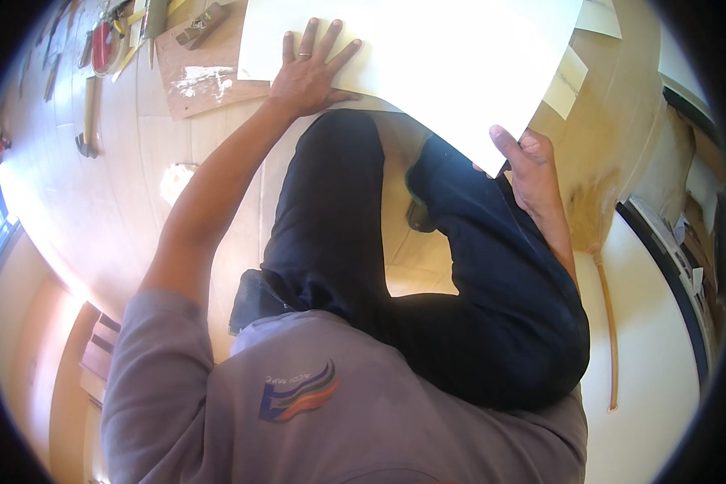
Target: The person sits on the floor and handles a white rectangular panel, aligning it with other pieces and applying a white substance to the edges. They repeatedly adjust the panel's position and press it into place.
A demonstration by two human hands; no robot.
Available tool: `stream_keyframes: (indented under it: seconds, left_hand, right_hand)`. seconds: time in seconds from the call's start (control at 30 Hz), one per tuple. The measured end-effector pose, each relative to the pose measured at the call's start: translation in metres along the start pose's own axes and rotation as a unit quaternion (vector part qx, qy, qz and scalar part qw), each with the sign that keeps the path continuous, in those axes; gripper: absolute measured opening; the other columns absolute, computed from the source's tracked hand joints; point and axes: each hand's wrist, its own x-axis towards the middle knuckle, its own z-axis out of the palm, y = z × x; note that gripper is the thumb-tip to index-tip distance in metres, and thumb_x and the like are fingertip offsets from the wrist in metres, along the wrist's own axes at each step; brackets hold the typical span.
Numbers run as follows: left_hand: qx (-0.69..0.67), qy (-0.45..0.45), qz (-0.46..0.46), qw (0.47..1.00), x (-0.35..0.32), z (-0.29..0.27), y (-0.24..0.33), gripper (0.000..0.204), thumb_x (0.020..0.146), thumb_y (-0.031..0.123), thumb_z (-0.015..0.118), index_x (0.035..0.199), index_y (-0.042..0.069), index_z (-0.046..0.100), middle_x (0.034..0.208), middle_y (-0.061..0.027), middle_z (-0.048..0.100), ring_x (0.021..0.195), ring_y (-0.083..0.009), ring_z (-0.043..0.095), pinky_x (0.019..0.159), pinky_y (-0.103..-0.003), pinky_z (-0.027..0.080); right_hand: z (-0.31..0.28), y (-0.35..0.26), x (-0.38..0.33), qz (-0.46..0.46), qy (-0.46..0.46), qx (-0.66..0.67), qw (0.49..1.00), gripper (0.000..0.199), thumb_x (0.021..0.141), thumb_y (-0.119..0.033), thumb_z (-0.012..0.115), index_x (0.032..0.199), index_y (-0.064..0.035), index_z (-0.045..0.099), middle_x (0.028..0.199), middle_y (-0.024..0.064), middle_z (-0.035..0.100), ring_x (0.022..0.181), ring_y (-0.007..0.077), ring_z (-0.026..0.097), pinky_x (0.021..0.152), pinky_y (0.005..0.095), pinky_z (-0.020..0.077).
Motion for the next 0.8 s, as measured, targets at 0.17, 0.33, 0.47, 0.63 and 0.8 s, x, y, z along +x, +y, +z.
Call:
stream_keyframes:
  seconds: [0.17, 0.33, 0.47, 0.63, 0.8]
  left_hand:
    - [0.010, -0.006, -0.006, 1.000, 0.0080, -0.0009, 0.0003, 0.096, 0.079, 0.080, 0.056, 0.159, 0.040, 0.022, 0.169, -0.0075, 0.009, 0.155, -0.0381, 0.003, 0.121, -0.064, 0.005]
    - [0.005, -0.006, -0.012, 1.000, 0.0070, -0.0014, -0.0006, 0.097, 0.078, 0.079, 0.059, 0.159, 0.040, 0.022, 0.169, -0.0069, 0.010, 0.155, -0.0373, 0.002, 0.121, -0.064, 0.004]
    - [-0.005, -0.008, -0.012, 1.000, 0.0048, -0.0003, 0.0003, 0.097, 0.077, 0.078, 0.061, 0.159, 0.040, 0.023, 0.169, -0.0060, 0.010, 0.155, -0.0370, 0.001, 0.122, -0.063, 0.003]
    - [-0.005, -0.001, -0.011, 1.000, 0.0064, -0.0030, -0.0004, 0.098, 0.077, 0.076, 0.063, 0.159, 0.040, 0.024, 0.169, -0.0058, 0.009, 0.155, -0.0368, 0.001, 0.122, -0.063, 0.002]
    - [-0.007, 0.001, -0.008, 1.000, 0.0078, -0.0016, 0.0013, 0.099, 0.076, 0.076, 0.064, 0.159, 0.039, 0.025, 0.169, -0.0068, 0.009, 0.155, -0.0377, 0.001, 0.122, -0.064, 0.003]
  right_hand:
    - [-0.0042, -0.0008, 0.0021, 0.006, 0.007, -0.010, 1.000, 0.030, 0.102, -0.025, 0.062, 0.101, 0.0041, 0.069, 0.082, 0.0104, 0.072, 0.066, 0.0147, 0.069, 0.054, 0.0239, 0.0495]
    - [-0.0060, -0.0018, 0.0011, 0.008, -0.003, -0.019, 1.000, 0.031, 0.102, -0.026, 0.062, 0.102, 0.0042, 0.069, 0.082, 0.0106, 0.072, 0.067, 0.0152, 0.069, 0.056, 0.0235, 0.0496]
    - [-0.0066, 0.0007, 0.0008, 0.001, -0.009, -0.010, 1.000, 0.031, 0.101, -0.025, 0.062, 0.102, 0.0047, 0.069, 0.082, 0.0108, 0.072, 0.068, 0.0153, 0.069, 0.057, 0.0240, 0.0497]
    - [-0.0060, -0.0017, -0.0013, -0.005, -0.012, -0.008, 1.000, 0.032, 0.102, -0.025, 0.061, 0.102, 0.0050, 0.069, 0.081, 0.0111, 0.072, 0.067, 0.0141, 0.067, 0.058, 0.0244, 0.0493]
    - [-0.0087, 0.0022, -0.0017, -0.003, -0.015, -0.015, 1.000, 0.032, 0.102, -0.025, 0.060, 0.103, 0.0059, 0.069, 0.081, 0.0110, 0.072, 0.068, 0.0127, 0.066, 0.059, 0.0240, 0.0493]
